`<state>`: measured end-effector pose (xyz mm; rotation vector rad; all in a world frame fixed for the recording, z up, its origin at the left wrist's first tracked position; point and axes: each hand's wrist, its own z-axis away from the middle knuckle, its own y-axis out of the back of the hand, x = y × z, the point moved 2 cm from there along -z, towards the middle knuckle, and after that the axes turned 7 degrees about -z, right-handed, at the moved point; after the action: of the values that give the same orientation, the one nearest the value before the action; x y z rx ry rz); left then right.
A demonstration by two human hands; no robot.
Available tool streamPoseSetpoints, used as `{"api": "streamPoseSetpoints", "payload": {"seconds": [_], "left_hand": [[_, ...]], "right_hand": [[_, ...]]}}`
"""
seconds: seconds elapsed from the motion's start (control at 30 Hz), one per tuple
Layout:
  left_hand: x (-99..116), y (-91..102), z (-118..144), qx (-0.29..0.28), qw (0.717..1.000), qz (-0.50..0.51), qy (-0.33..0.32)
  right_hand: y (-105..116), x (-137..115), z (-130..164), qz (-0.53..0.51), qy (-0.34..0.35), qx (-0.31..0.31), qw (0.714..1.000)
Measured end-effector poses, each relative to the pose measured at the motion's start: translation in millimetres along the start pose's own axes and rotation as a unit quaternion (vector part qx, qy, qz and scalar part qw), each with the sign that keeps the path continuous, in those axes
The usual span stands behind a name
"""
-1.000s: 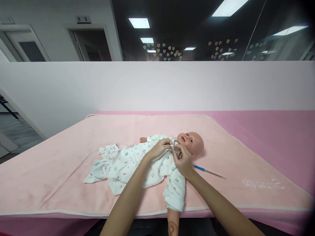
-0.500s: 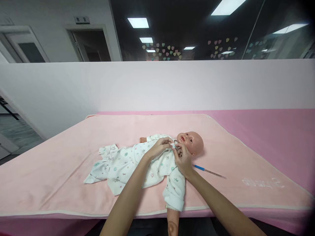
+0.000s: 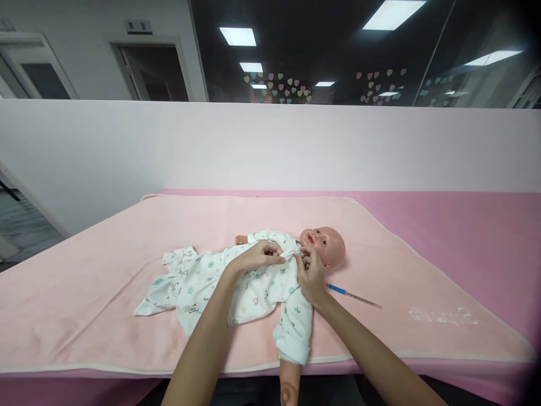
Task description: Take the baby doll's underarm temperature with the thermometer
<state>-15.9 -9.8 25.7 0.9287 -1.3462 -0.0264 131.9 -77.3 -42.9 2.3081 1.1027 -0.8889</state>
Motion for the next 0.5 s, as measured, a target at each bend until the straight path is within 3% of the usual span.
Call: {"api": "streamPoseSetpoints", "payload": {"seconds": [0.17, 0.3, 0.5], "left_hand": [[1, 5.6, 11, 0.042, 0.999, 0.011, -0.025], [1, 3.9, 19, 0.039, 0.998, 0.034, -0.039], [-5, -1.0, 21, 0.080, 0.997, 0.002, -0.013]], "right_hand": [[0, -1, 0, 0.006, 0.026, 0.018, 0.999], [0, 0, -1, 0.023, 0.043, 0.026, 0.998], [0, -6, -3, 0.087, 0.099, 0.025, 0.991]]}}
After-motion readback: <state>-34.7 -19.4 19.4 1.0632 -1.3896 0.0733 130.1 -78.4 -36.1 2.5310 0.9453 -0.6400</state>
